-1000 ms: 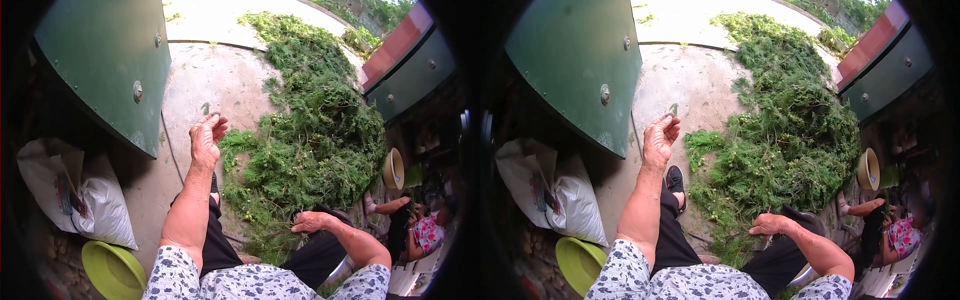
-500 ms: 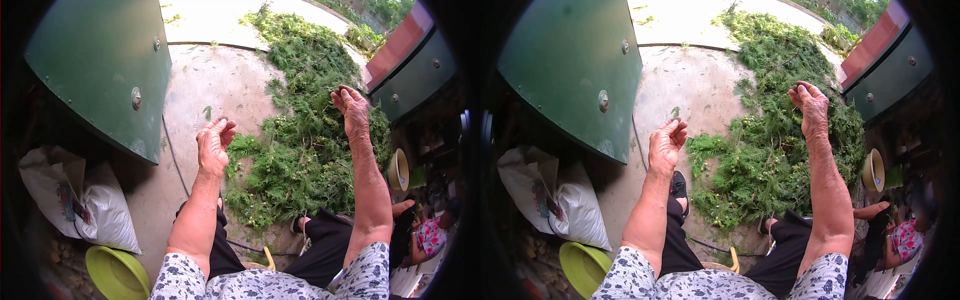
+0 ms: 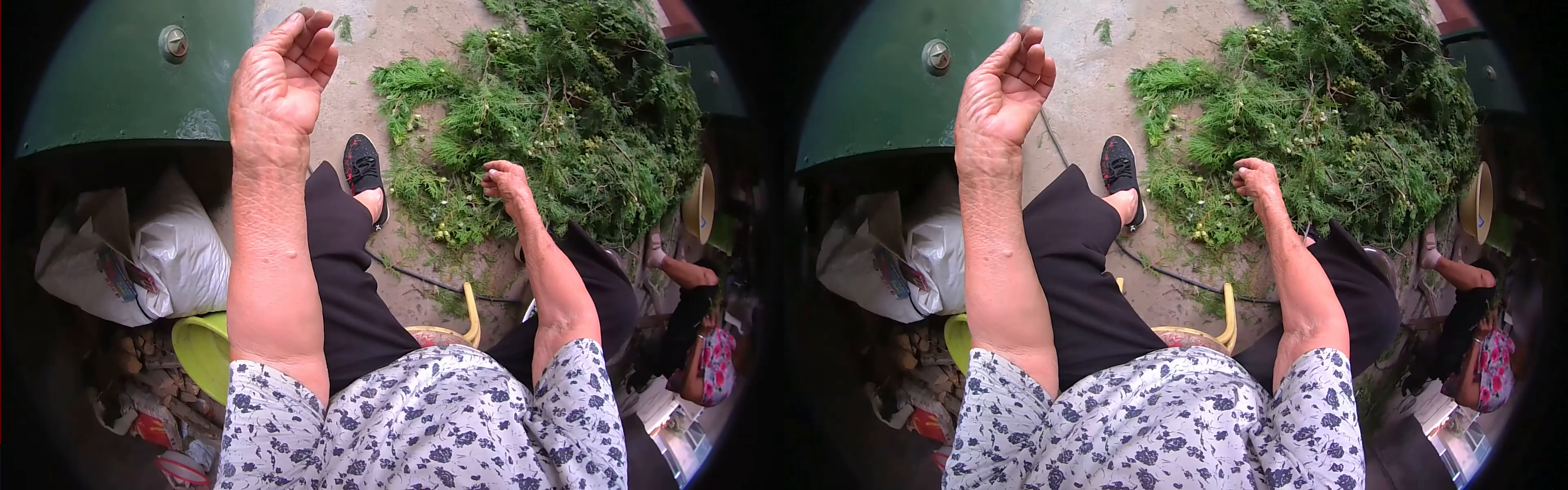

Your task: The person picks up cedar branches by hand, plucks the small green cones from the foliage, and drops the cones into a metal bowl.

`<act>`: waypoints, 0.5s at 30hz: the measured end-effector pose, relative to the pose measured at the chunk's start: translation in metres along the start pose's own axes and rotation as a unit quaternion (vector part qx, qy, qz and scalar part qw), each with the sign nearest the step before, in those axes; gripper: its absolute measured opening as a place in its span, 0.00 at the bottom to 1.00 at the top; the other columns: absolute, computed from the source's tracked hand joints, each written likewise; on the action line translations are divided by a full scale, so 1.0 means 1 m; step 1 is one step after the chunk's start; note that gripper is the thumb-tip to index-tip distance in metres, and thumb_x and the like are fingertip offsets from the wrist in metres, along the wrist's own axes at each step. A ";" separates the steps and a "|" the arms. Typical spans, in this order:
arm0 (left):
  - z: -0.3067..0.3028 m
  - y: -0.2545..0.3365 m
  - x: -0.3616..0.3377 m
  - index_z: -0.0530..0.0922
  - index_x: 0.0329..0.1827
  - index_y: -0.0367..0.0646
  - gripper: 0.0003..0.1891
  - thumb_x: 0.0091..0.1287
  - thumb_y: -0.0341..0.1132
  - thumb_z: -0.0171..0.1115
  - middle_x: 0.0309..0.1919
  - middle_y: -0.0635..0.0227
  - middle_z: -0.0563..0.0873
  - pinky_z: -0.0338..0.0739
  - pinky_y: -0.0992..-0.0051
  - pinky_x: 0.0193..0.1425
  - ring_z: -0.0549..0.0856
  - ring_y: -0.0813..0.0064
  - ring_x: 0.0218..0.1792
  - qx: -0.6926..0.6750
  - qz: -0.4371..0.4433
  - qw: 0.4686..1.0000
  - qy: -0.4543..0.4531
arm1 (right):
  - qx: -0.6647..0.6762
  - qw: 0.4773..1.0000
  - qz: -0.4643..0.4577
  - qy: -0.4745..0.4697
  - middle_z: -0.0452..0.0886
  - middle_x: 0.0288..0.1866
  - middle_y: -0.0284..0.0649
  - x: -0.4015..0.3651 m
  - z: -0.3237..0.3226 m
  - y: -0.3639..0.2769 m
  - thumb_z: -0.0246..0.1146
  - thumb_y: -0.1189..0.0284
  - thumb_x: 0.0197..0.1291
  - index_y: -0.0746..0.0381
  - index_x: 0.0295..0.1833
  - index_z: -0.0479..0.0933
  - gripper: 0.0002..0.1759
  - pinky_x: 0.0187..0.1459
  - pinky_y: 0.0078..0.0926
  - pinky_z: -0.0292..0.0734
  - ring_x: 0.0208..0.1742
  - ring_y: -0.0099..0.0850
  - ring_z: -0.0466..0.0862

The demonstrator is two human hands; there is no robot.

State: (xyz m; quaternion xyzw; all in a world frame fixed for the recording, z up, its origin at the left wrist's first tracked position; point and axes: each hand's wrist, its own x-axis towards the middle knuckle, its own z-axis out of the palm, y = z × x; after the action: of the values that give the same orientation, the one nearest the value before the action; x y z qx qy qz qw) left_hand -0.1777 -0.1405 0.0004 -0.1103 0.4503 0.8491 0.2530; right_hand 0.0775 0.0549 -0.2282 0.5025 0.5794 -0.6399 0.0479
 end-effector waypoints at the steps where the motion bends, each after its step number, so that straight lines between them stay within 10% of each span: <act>1: 0.000 0.000 -0.001 0.78 0.40 0.34 0.06 0.63 0.27 0.58 0.35 0.62 0.84 0.76 0.70 0.46 0.83 0.75 0.33 -0.005 -0.006 1.000 -0.004 | -0.020 1.000 0.016 -0.013 0.81 0.31 0.38 0.009 0.005 0.018 0.53 0.77 0.59 0.65 0.45 0.77 0.11 0.28 0.23 0.76 0.29 0.25 0.80; 15: 0.006 -0.009 -0.009 0.76 0.48 0.33 0.11 0.66 0.30 0.55 0.36 0.65 0.84 0.76 0.74 0.46 0.81 0.79 0.30 0.088 -0.020 0.992 -0.090 | -0.023 0.996 0.084 0.023 0.81 0.36 0.41 0.065 0.093 0.089 0.57 0.75 0.59 0.65 0.56 0.72 0.18 0.21 0.22 0.77 0.26 0.25 0.81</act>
State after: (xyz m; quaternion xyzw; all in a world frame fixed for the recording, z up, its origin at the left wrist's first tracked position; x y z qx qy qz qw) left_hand -0.1648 -0.1341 0.0014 -0.0198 0.4963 0.8074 0.3183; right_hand 0.0482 -0.0136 -0.3522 0.5626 0.5505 -0.6086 0.1000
